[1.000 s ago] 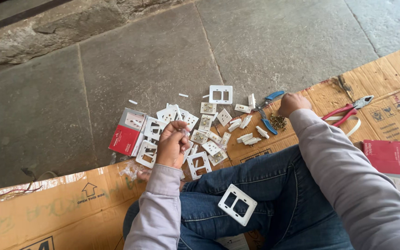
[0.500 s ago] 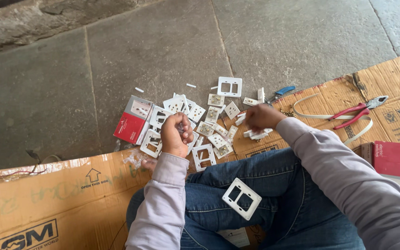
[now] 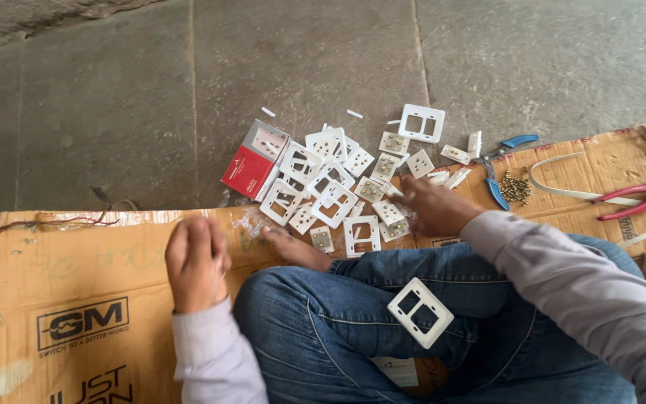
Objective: The person is assembling electrical switches by hand. They insert individual switch and socket components into plastic mounting frames and handle small screws while sitting on the floor.
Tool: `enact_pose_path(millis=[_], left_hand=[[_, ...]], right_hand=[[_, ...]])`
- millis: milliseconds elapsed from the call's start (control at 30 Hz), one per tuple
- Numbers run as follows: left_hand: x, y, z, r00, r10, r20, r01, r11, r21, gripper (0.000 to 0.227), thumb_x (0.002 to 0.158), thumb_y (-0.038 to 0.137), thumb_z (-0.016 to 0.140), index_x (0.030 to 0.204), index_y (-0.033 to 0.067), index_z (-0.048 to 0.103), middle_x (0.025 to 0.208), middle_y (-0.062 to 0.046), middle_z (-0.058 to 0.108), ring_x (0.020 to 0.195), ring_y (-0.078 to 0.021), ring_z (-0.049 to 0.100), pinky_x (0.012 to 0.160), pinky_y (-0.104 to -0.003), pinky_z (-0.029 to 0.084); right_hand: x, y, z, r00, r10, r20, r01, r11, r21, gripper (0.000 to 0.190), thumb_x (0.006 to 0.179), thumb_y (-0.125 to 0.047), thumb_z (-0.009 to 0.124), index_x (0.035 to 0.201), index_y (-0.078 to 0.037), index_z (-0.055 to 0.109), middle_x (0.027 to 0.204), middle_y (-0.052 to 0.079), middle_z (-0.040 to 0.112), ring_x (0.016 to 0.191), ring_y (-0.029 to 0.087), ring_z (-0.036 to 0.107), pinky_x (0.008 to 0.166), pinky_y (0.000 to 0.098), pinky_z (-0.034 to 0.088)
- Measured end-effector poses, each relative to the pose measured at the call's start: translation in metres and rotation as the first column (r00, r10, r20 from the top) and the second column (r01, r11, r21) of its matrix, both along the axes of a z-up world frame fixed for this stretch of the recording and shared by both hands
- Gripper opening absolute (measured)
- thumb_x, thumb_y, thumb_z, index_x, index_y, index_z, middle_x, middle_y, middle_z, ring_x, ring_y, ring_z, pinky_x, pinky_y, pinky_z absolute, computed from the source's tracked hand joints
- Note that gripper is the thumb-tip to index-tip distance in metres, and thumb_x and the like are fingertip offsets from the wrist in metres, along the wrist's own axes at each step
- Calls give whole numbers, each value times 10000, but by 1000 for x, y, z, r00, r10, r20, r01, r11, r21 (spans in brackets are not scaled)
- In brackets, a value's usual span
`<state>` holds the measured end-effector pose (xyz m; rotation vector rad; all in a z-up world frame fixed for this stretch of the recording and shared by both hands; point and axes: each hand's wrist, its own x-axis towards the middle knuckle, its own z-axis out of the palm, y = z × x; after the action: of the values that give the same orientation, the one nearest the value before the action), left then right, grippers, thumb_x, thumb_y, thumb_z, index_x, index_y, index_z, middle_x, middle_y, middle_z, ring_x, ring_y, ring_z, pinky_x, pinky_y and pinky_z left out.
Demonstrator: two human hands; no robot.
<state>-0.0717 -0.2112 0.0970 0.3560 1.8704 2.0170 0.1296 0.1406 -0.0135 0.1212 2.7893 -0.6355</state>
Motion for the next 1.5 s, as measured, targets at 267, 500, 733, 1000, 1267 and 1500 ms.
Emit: enact_pose_path(millis=[267, 500, 733, 1000, 1267, 1500], left_hand=[[3, -188, -225, 975, -185, -128, 51, 737, -674, 338, 1053, 377, 546, 1024, 64, 671, 887, -25, 675, 704, -109, 567, 621, -265, 472], [64, -213, -230, 988, -143, 54, 114, 457, -882, 315, 1037, 372, 556, 1061, 72, 648, 937, -51, 667, 754, -156, 579, 653, -305, 483], [89, -229, -220, 986, -139, 94, 144, 416, -898, 303, 1022, 366, 566, 1099, 79, 625, 986, -77, 659, 804, -203, 590, 684, -345, 493], [86, -211, -248, 974, -211, 81, 161, 395, -905, 306, 1004, 359, 578, 1142, 88, 598, 1043, -107, 650, 862, -257, 603, 720, -391, 505], [49, -165, -267, 939, -343, -15, 129, 394, -910, 325, 986, 353, 590, 1185, 96, 572, 1100, -137, 641, 920, -311, 616, 756, -436, 516], [4, -143, -282, 859, -495, -129, 100, 409, -907, 354, 970, 347, 600, 1222, 104, 549, 1150, -163, 633, 970, -359, 628, 787, -476, 527]], right_hand=[[-31, -34, -34, 988, 152, -21, -143, 963, 229, 447, 900, -315, 721, 1324, -212, 625, 1463, 110, 443, 1299, 330, 473, 1053, 454, 477], [-30, -3, -36, 963, -244, -112, 227, 963, -143, 246, 924, -289, 684, 1100, -140, 770, 1237, 97, 629, 1219, 301, 560, 1066, 423, 488], [-34, 28, -39, 866, -500, 14, 440, 746, -499, 174, 930, -163, 689, 1048, -49, 747, 1062, 133, 721, 943, 243, 711, 850, 373, 592], [-18, 61, -41, 749, -630, 206, 593, 499, -632, 126, 883, -72, 647, 989, -46, 710, 959, 90, 744, 886, 192, 756, 772, 348, 645], [-14, -3, -65, 926, -156, 343, 125, 986, 112, 215, 870, -225, 695, 1065, -138, 717, 1038, 102, 739, 975, 292, 717, 843, 445, 580], [-17, -38, -101, 987, -78, 138, 40, 965, 260, 153, 985, -192, 576, 1050, -147, 707, 987, 109, 758, 922, 278, 756, 753, 435, 608]])
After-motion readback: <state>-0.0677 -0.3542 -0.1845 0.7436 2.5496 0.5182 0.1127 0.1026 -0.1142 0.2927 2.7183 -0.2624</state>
